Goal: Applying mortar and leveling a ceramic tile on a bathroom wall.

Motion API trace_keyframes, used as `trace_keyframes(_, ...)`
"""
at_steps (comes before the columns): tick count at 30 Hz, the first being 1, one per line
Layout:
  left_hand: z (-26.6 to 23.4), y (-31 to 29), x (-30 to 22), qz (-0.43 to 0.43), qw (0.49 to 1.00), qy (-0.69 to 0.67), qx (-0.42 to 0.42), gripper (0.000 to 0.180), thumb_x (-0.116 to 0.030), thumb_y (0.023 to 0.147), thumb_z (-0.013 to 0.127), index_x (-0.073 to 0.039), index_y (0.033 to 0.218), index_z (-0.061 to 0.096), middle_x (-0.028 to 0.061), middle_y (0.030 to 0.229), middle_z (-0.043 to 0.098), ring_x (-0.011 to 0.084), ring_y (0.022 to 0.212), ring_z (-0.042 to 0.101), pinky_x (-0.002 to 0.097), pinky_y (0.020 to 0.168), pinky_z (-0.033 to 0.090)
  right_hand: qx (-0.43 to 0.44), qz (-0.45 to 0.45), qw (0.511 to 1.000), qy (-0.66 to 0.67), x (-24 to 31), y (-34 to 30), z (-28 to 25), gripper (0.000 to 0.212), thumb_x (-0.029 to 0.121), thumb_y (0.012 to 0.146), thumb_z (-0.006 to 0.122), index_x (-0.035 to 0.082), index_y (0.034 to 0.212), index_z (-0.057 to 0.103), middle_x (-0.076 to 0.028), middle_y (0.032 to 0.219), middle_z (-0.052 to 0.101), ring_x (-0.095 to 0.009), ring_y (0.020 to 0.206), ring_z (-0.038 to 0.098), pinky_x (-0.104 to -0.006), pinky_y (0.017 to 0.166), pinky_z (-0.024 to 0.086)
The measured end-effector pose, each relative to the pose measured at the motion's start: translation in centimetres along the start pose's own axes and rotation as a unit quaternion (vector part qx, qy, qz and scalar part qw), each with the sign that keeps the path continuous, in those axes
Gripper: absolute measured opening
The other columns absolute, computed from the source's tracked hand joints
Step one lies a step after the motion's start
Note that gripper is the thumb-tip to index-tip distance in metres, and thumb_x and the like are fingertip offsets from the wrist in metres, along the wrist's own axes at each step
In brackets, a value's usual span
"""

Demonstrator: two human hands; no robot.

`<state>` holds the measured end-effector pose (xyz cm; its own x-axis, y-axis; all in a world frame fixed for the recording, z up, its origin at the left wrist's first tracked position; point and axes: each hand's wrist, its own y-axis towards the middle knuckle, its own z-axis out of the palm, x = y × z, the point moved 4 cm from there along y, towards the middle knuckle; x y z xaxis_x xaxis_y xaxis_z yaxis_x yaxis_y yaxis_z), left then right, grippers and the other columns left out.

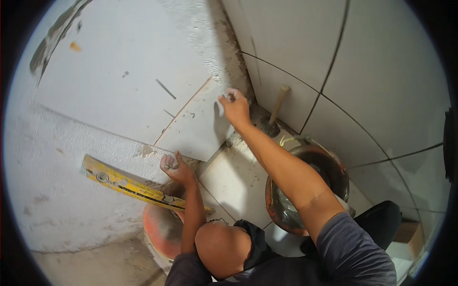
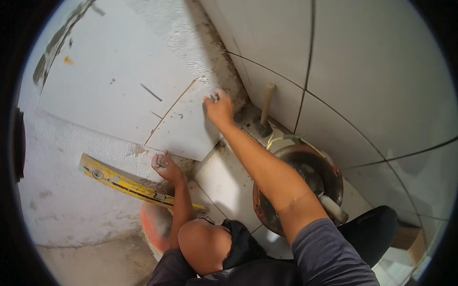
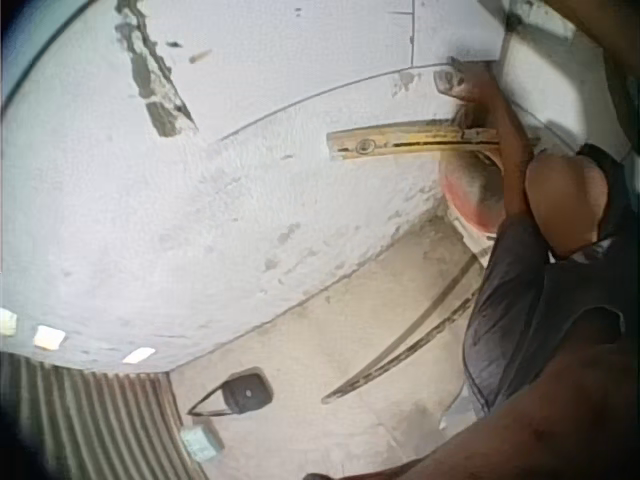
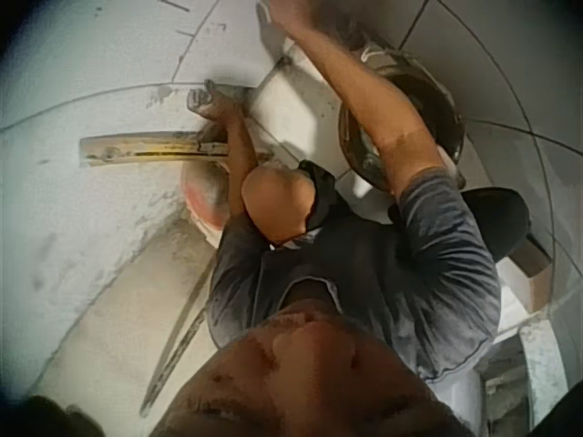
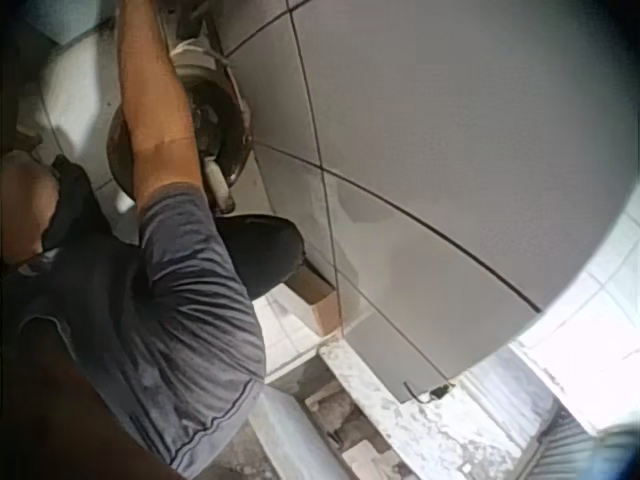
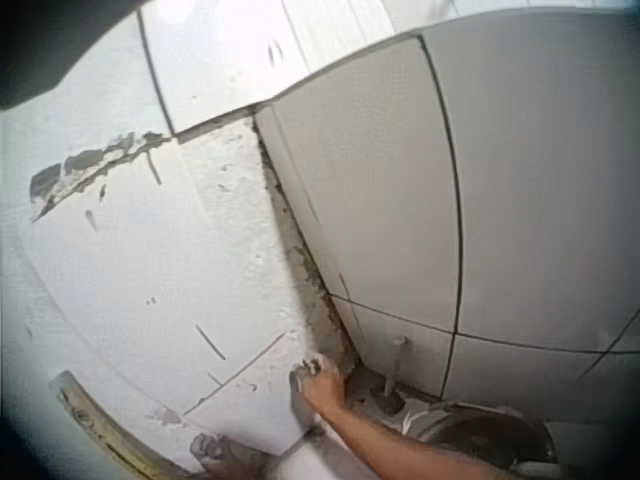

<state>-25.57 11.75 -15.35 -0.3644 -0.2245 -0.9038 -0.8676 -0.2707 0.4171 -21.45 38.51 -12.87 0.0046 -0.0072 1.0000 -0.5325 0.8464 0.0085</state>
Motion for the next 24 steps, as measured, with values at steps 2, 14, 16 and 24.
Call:
trace_keyframes(2, -0.6, -0.2, 1.2, -0.026, 0.997, -0.066, 0.029, 0.033, -0.011, 0.082, 0.064, 0.001, 0.107, 0.047, 0.0127, 0.1, 0.053, 0.0191, 0.089, 0.052, 0.0295, 0.077, 0.046, 0.055, 0.1, 0.991, 0.067, -0.2, -2.4, 0.5, 0.036, 0.017, 0.076, 0.066, -0.002, 0.105, 0.057, -0.01, 0.09, 0.059, -0.016, 0.083, 0.055, -0.028, 0.074, 0.044)
trace_keyframes(14, 0.7, -8.0, 2.6, -0.285, 0.934, 0.0, 0.214, 0.019, -0.012, 0.085, 0.058, -0.006, 0.102, 0.055, 0.0, 0.079, 0.056, 0.0081, 0.067, 0.051, 0.0183, 0.054, 0.037, 0.167, 0.176, 0.961, 0.13, -1.0, -8.1, -3.6, 0.027, 0.019, 0.075, 0.063, 0.001, 0.094, 0.061, -0.014, 0.083, 0.064, -0.022, 0.074, 0.059, -0.032, 0.067, 0.046)
trace_keyframes(16, 0.2, -8.1, 3.4, -0.316, 0.92, -0.021, 0.23, 0.019, -0.016, 0.085, 0.058, -0.006, 0.101, 0.055, 0.0, 0.08, 0.057, 0.0086, 0.067, 0.051, 0.0194, 0.055, 0.038, 0.164, 0.163, 0.964, 0.133, -0.7, -8.6, -4.1, 0.026, 0.019, 0.075, 0.063, 0.001, 0.094, 0.061, -0.014, 0.083, 0.064, -0.022, 0.074, 0.059, -0.0322, 0.066, 0.046)
trace_keyframes(24, 2.9, -4.2, 3.6, -0.209, 0.665, 0.338, 0.632, 0.039, -0.031, 0.077, 0.066, -0.002, 0.103, 0.059, 0.0059, 0.083, 0.062, 0.0163, 0.071, 0.057, 0.0269, 0.062, 0.045, 0.127, 0.143, 0.98, 0.048, -2.8, -4.8, -4.0, 0.018, 0.016, 0.076, 0.061, 0.002, 0.087, 0.063, -0.005, 0.076, 0.061, -0.013, 0.068, 0.054, -0.0292, 0.062, 0.043)
